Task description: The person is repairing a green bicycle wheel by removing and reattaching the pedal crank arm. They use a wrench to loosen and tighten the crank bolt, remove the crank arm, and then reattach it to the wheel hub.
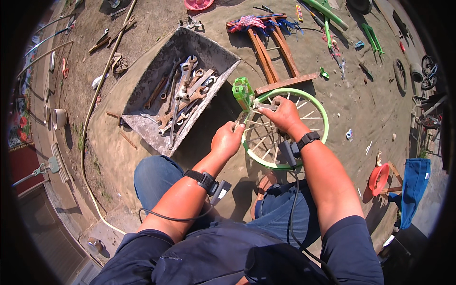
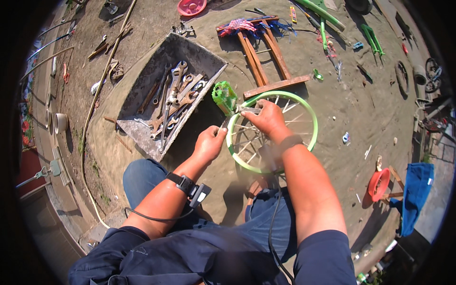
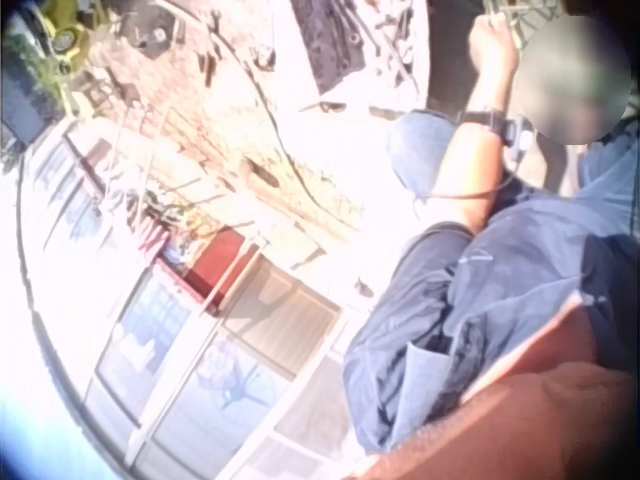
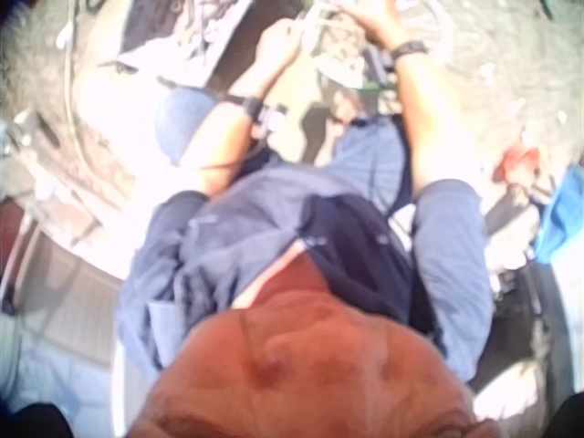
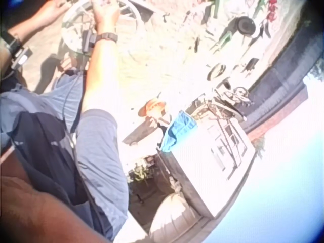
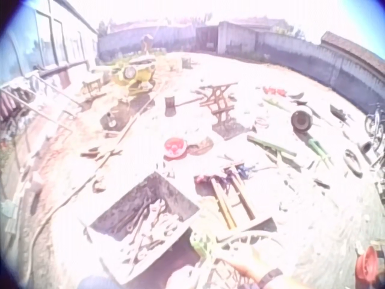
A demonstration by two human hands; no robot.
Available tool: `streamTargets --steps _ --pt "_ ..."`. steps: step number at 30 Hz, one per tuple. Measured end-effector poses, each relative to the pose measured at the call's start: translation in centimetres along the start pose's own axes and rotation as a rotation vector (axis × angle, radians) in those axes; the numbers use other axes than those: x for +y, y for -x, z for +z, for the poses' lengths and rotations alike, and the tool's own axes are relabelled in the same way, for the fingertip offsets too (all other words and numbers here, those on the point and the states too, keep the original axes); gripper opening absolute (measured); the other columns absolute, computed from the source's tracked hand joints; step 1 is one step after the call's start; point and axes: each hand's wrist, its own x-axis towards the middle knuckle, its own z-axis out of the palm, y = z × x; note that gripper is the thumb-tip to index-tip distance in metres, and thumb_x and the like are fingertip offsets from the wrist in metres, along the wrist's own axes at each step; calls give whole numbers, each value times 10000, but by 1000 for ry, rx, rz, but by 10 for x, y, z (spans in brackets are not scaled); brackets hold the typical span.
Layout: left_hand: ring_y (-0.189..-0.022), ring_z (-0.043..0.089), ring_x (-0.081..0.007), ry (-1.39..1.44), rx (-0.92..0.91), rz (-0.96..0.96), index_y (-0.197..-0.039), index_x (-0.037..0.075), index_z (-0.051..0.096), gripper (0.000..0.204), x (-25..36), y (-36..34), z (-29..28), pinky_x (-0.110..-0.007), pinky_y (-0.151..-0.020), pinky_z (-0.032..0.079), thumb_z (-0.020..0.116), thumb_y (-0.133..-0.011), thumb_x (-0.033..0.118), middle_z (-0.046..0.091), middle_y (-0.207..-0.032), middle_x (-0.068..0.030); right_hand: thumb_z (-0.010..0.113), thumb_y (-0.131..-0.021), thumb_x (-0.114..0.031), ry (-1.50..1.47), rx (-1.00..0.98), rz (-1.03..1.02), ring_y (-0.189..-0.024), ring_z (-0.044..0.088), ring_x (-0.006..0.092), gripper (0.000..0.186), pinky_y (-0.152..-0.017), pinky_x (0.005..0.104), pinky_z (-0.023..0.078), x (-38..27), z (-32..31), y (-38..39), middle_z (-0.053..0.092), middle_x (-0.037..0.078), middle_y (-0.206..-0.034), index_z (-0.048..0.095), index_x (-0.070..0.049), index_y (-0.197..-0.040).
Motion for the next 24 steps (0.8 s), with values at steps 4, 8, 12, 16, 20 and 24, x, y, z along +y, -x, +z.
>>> streamTargets --steps 4,8,12,16,20,24 --pt "-652 589 -207 10 8 10 -904 -21 660 389 -3 -2 2 -372 -642 473 627 -930 366 651 -743 -143 819 -699 -501 -62 -17 43 -831 693 313 640 -768 385 532 2 3 3 704 226 -889 674 55 -981" --pt "-660 588 -188 15 -24 -24 -908 -23 664 375 -5 -2 4 -366 -640 476 641 -925 351 655 -749 -142 829 -684 -516 -40 -28 67 -834 692 307 671 -767 379 533 7 7 3 703 226 -888 670 58 -993" --pt "-667 585 -180 39 -36 -45 -898 -28 662 365 -2 -2 2 -363 -637 476 643 -926 335 659 -751 -135 831 -681 -510 -52 -26 65 -833 691 298 662 -765 373 531 9 9 0 703 218 -889 674 54 -989" --pt "-618 550 -143 125 -59 -50 -910 -15 663 323 -6 -4 3 -327 -577 449 640 -931 306 628 -708 -77 831 -682 -503 -104 -96 103 -843 691 282 648 -773 368 526 10 8 -5 707 202 -901 682 41 -1000" --pt "-553 481 -86 228 -156 -129 -952 12 663 264 2 -4 -3 -274 -504 390 631 -941 274 563 -668 -10 833 -677 -502 -126 -103 153 -867 691 273 657 -792 365 521 6 2 -4 710 196 -927 685 38 -1021" --pt "-541 470 -77 296 -193 -164 -979 15 663 243 6 -2 -6 -259 -488 382 625 -945 253 562 -684 -2 835 -675 -507 -162 -111 142 -890 688 286 682 -811 367 518 -3 -5 -2 710 210 -933 677 45 -1042"
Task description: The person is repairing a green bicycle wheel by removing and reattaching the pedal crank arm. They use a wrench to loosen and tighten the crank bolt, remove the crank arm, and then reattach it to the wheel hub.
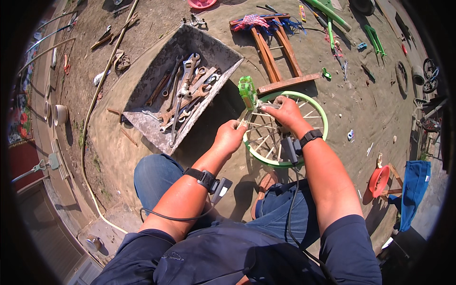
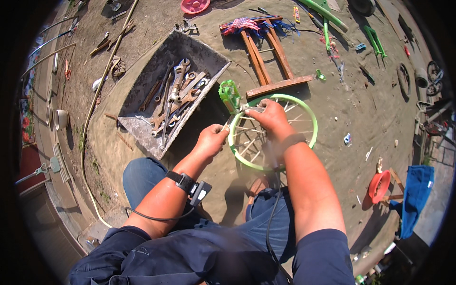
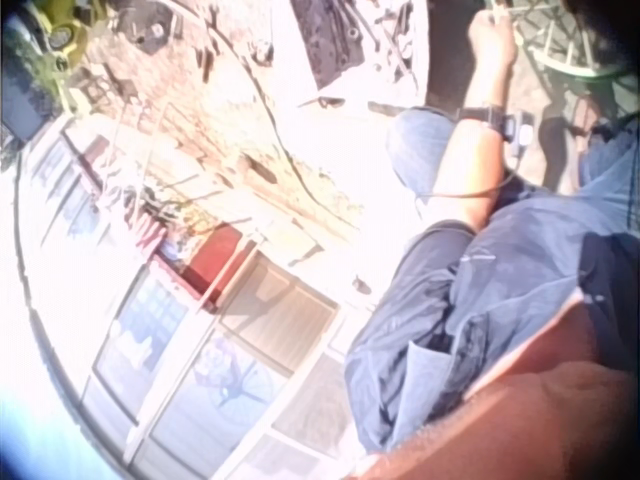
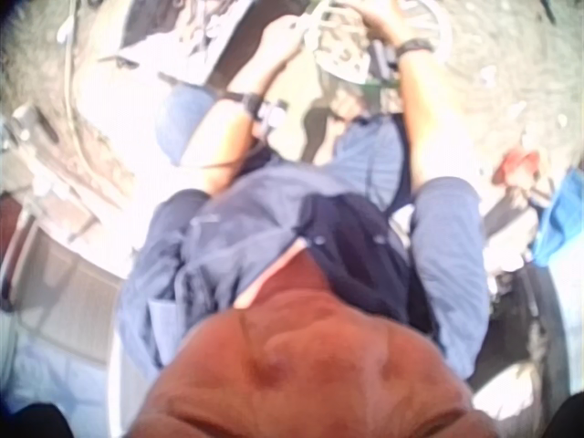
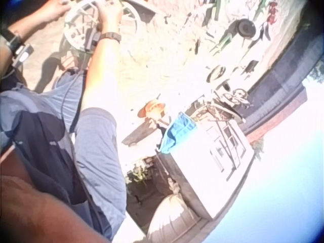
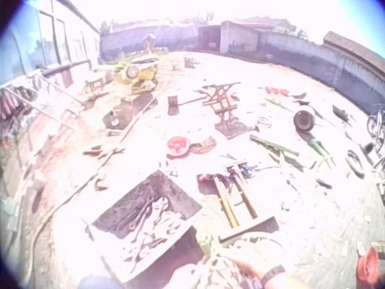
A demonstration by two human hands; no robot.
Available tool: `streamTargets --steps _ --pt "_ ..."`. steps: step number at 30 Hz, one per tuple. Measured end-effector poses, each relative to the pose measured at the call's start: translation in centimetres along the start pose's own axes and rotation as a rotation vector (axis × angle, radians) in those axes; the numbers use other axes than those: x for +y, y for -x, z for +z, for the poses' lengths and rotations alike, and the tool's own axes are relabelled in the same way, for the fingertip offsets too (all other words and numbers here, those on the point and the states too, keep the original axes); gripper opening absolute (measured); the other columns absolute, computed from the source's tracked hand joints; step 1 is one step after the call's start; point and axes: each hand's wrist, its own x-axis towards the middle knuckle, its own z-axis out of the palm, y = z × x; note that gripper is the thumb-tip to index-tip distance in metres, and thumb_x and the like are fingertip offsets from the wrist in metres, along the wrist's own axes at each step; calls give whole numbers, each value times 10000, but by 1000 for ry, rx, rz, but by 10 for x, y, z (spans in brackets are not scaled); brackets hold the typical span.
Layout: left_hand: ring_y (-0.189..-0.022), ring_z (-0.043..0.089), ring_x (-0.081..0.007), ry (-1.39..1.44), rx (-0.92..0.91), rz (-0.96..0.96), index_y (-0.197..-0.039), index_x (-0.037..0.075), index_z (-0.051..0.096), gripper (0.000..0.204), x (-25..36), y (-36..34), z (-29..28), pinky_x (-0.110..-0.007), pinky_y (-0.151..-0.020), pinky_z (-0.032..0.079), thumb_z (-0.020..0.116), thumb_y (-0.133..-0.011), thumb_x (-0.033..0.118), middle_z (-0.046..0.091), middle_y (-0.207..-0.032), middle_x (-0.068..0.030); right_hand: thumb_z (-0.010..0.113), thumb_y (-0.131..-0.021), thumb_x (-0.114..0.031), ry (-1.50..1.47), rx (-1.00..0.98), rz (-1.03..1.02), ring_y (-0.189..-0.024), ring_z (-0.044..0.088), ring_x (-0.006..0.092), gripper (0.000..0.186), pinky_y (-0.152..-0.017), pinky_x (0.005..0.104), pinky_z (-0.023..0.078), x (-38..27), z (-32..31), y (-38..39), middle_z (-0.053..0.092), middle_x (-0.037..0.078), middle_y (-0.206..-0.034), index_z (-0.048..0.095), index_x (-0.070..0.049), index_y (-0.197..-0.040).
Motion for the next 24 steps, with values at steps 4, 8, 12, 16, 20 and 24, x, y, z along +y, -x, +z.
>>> streamTargets --steps 4,8,12,16,20,24 --pt "-560 504 -90 125 -53 -19 -1020 -6 667 245 -1 -1 -2 -257 -498 403 617 -940 219 604 -733 -24 845 -674 -478 -4 13 44 -876 686 260 661 -798 354 524 6 2 -3 709 188 -934 673 29 -1062" --pt "-594 539 -98 222 -63 5 -1057 -22 662 235 4 2 -3 -242 -512 408 598 -911 151 637 -780 -41 846 -692 -438 35 -67 98 -883 686 251 586 -799 349 527 1 -7 -9 714 160 -931 680 1 -1042" --pt "-629 560 -102 311 -99 18 -1099 -31 647 262 11 7 -6 -226 -521 401 581 -883 103 662 -829 -53 808 -723 -467 62 -49 25 -889 690 280 590 -812 360 531 -7 -14 -4 712 178 -948 676 -4 -1064" --pt "-668 579 -103 362 -142 76 -1210 -49 593 361 14 10 -6 -217 -533 397 583 -877 91 677 -879 -64 789 -751 -435 92 3 -27 -949 686 305 592 -854 380 524 5 -18 -7 706 194 -1018 654 -2 -1132" --pt "-701 596 -104 407 -195 83 -1321 -68 496 469 23 18 -8 -211 -546 399 595 -893 97 690 -945 -75 745 -807 -387 117 2 -85 -1018 670 325 556 -899 390 511 19 -21 -8 691 208 -1089 627 -9 -1198" --pt "-708 597 -97 515 -320 62 -1389 -69 419 506 28 23 -11 -211 -563 426 569 -934 95 691 -1006 -87 722 -835 -357 118 21 -36 -1055 657 337 520 -920 393 502 23 -23 -8 684 213 -1114 617 -13 -1211"
